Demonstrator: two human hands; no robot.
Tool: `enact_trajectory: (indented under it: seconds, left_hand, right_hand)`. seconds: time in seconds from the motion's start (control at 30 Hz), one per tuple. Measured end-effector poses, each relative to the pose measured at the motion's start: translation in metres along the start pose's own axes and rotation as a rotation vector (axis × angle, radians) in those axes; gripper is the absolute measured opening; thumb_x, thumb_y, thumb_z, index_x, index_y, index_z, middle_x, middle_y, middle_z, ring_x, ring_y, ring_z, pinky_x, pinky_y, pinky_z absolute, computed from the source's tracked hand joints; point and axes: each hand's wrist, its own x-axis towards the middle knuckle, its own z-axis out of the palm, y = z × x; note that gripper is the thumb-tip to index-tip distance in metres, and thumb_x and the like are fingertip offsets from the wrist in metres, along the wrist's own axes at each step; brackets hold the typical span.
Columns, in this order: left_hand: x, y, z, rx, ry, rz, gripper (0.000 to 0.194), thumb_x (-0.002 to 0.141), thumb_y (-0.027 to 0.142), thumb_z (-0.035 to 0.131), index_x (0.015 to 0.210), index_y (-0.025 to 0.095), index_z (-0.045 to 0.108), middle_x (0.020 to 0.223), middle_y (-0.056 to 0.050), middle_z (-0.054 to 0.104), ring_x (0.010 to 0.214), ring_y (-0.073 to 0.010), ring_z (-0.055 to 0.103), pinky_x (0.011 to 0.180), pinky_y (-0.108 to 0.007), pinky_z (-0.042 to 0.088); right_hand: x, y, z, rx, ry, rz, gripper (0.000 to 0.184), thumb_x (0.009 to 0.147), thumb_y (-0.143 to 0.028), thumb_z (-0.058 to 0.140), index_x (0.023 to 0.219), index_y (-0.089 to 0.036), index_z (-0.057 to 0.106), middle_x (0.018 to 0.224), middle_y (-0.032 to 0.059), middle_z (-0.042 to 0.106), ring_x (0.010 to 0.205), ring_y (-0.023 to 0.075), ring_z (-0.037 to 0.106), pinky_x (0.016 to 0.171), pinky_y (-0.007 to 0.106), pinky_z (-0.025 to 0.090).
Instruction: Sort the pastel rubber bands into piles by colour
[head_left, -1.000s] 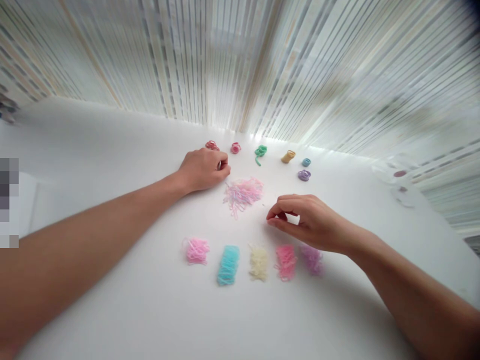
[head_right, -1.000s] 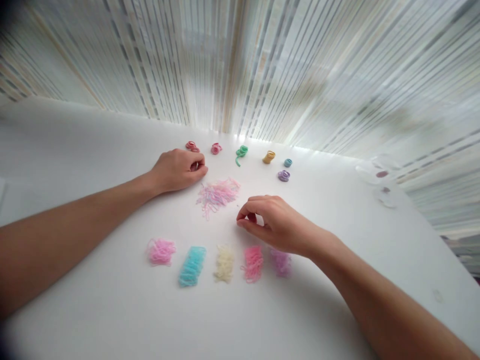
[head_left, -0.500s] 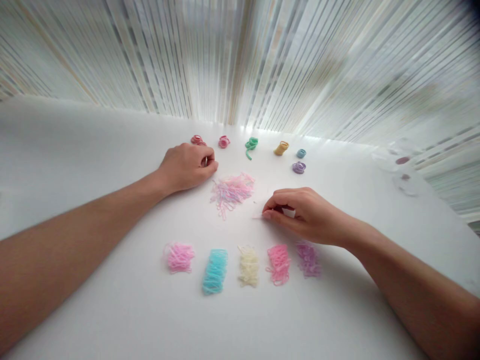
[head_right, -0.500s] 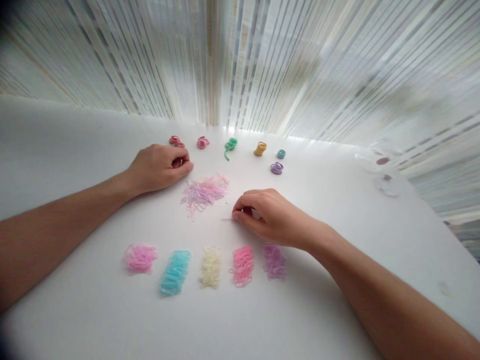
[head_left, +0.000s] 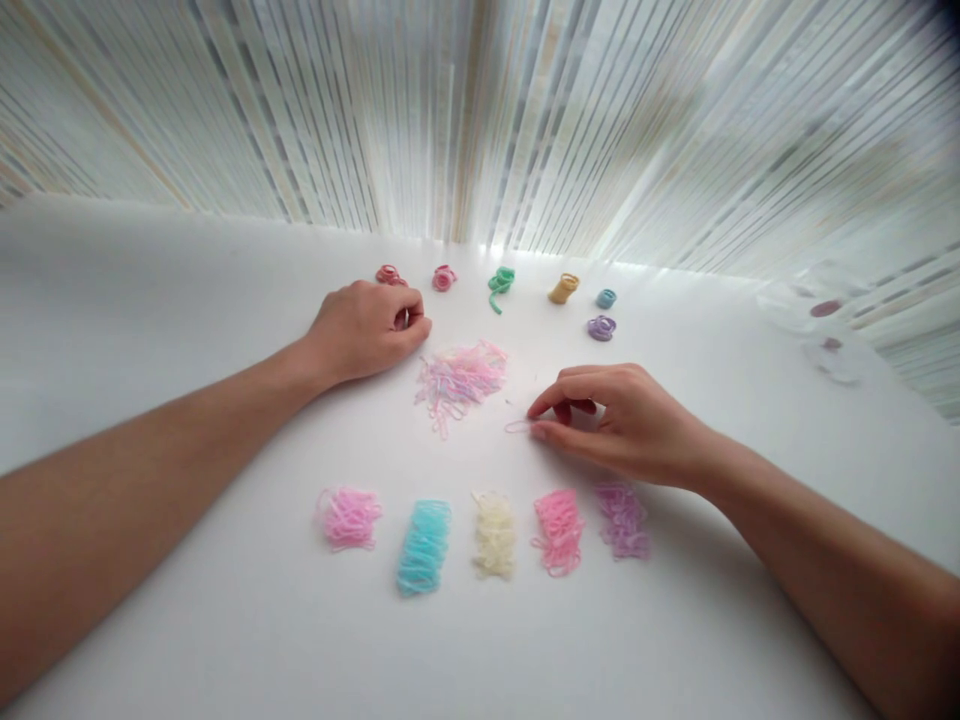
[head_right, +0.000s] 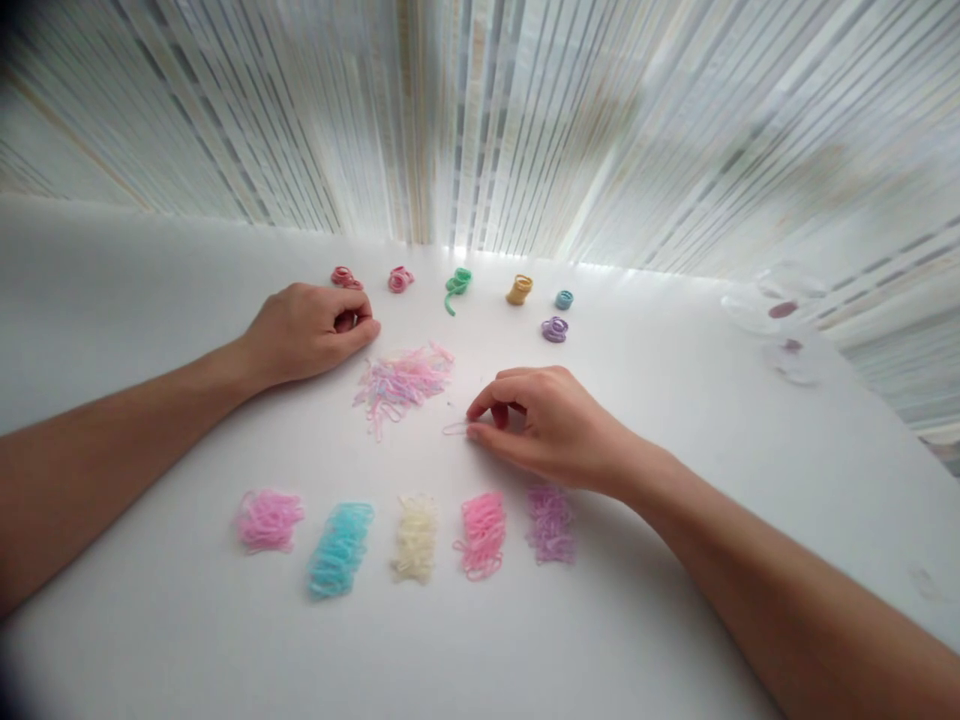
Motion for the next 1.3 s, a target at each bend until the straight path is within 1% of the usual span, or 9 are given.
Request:
enact_trajectory:
  seconds: [0.17, 0.37, 0.57, 0.67, 0.83, 0.97, 1.07, 1.2, 1.3]
  left_hand:
    - [-0.002, 0.001, 0.001, -0.05, 0.007, 0.024, 0.02, 0.092, 0.036, 0.061, 0.086, 0.022, 0.074, 0.087, -0.006, 0.078, 0.088, -0.0264, 0.071, 0.078, -0.036, 0.046]
    - [-0.002, 0.001, 0.005, -0.079, 0.015, 0.036, 0.021, 0.093, 0.035, 0.06, 0.087, 0.021, 0.075, 0.089, -0.005, 0.079, 0.09, -0.0263, 0.072, 0.079, -0.037, 0.046]
    - [-0.002, 0.0, 0.007, -0.099, 0.019, 0.046, 0.019, 0.093, 0.033, 0.061, 0.085, 0.021, 0.073, 0.09, -0.005, 0.079, 0.091, -0.0254, 0.071, 0.079, -0.037, 0.045]
    - [-0.002, 0.0, 0.007, -0.104, 0.011, 0.046, 0.019, 0.094, 0.033, 0.061, 0.086, 0.021, 0.073, 0.09, -0.005, 0.079, 0.092, -0.0254, 0.072, 0.079, -0.038, 0.045]
    - [-0.002, 0.0, 0.009, -0.107, 0.004, 0.053, 0.021, 0.097, 0.035, 0.06, 0.09, 0.022, 0.075, 0.095, -0.005, 0.08, 0.095, -0.0272, 0.074, 0.081, -0.039, 0.047]
    - [-0.002, -0.002, 0.012, -0.104, 0.018, 0.066, 0.021, 0.098, 0.036, 0.06, 0.093, 0.022, 0.076, 0.097, -0.006, 0.081, 0.097, -0.0286, 0.075, 0.082, -0.04, 0.049]
    - [-0.002, -0.002, 0.013, -0.104, 0.023, 0.078, 0.023, 0.098, 0.036, 0.058, 0.094, 0.023, 0.076, 0.097, -0.006, 0.081, 0.098, -0.0301, 0.076, 0.084, -0.041, 0.05]
    - [-0.002, -0.001, 0.013, -0.112, 0.014, 0.083, 0.024, 0.098, 0.037, 0.057, 0.096, 0.023, 0.077, 0.1, -0.008, 0.082, 0.099, -0.031, 0.076, 0.085, -0.042, 0.051]
    - [-0.002, -0.001, 0.013, -0.11, 0.013, 0.083, 0.026, 0.099, 0.038, 0.057, 0.098, 0.022, 0.078, 0.102, -0.009, 0.082, 0.1, -0.0315, 0.076, 0.086, -0.042, 0.052]
  right_hand:
    - [-0.003, 0.001, 0.005, 0.065, -0.024, 0.082, 0.016, 0.095, -0.034, 0.075, 0.088, -0.022, 0.083, 0.07, 0.0012, 0.07, 0.058, 0.0134, 0.056, 0.055, 0.027, 0.044]
    - [-0.006, 0.007, 0.011, 0.095, -0.033, 0.105, 0.024, 0.098, -0.042, 0.073, 0.086, -0.023, 0.082, 0.072, 0.0037, 0.072, 0.059, 0.0159, 0.057, 0.055, 0.029, 0.045]
    - [-0.007, 0.007, 0.008, 0.081, -0.05, 0.145, 0.028, 0.1, -0.047, 0.072, 0.088, -0.024, 0.082, 0.071, 0.003, 0.071, 0.061, 0.0165, 0.055, 0.054, 0.028, 0.045]
    - [-0.007, -0.007, 0.003, 0.058, -0.009, 0.109, 0.024, 0.099, -0.043, 0.073, 0.084, -0.025, 0.08, 0.071, 0.0023, 0.071, 0.062, 0.0165, 0.055, 0.052, 0.027, 0.043]
    - [0.0, -0.048, 0.003, 0.063, 0.026, 0.06, 0.02, 0.097, -0.035, 0.073, 0.081, -0.026, 0.079, 0.069, 0.0012, 0.071, 0.06, 0.0151, 0.056, 0.05, 0.025, 0.044]
    - [0.013, -0.082, 0.015, 0.113, -0.059, 0.007, 0.018, 0.097, -0.024, 0.07, 0.083, -0.024, 0.08, 0.07, 0.0004, 0.073, 0.059, 0.0128, 0.058, 0.05, 0.023, 0.044]
    - [0.027, -0.1, 0.029, 0.151, -0.133, -0.021, 0.015, 0.096, -0.02, 0.07, 0.086, -0.022, 0.081, 0.072, 0.0006, 0.074, 0.059, 0.0118, 0.06, 0.051, 0.022, 0.044]
    - [0.044, -0.11, 0.048, 0.152, -0.201, -0.044, 0.013, 0.094, -0.016, 0.072, 0.085, -0.02, 0.081, 0.072, 0.001, 0.074, 0.06, 0.0121, 0.062, 0.055, 0.024, 0.046]
    - [0.051, -0.111, 0.056, 0.141, -0.259, -0.018, 0.012, 0.092, -0.013, 0.072, 0.087, -0.019, 0.082, 0.077, 0.0017, 0.077, 0.063, 0.0123, 0.063, 0.057, 0.024, 0.047]
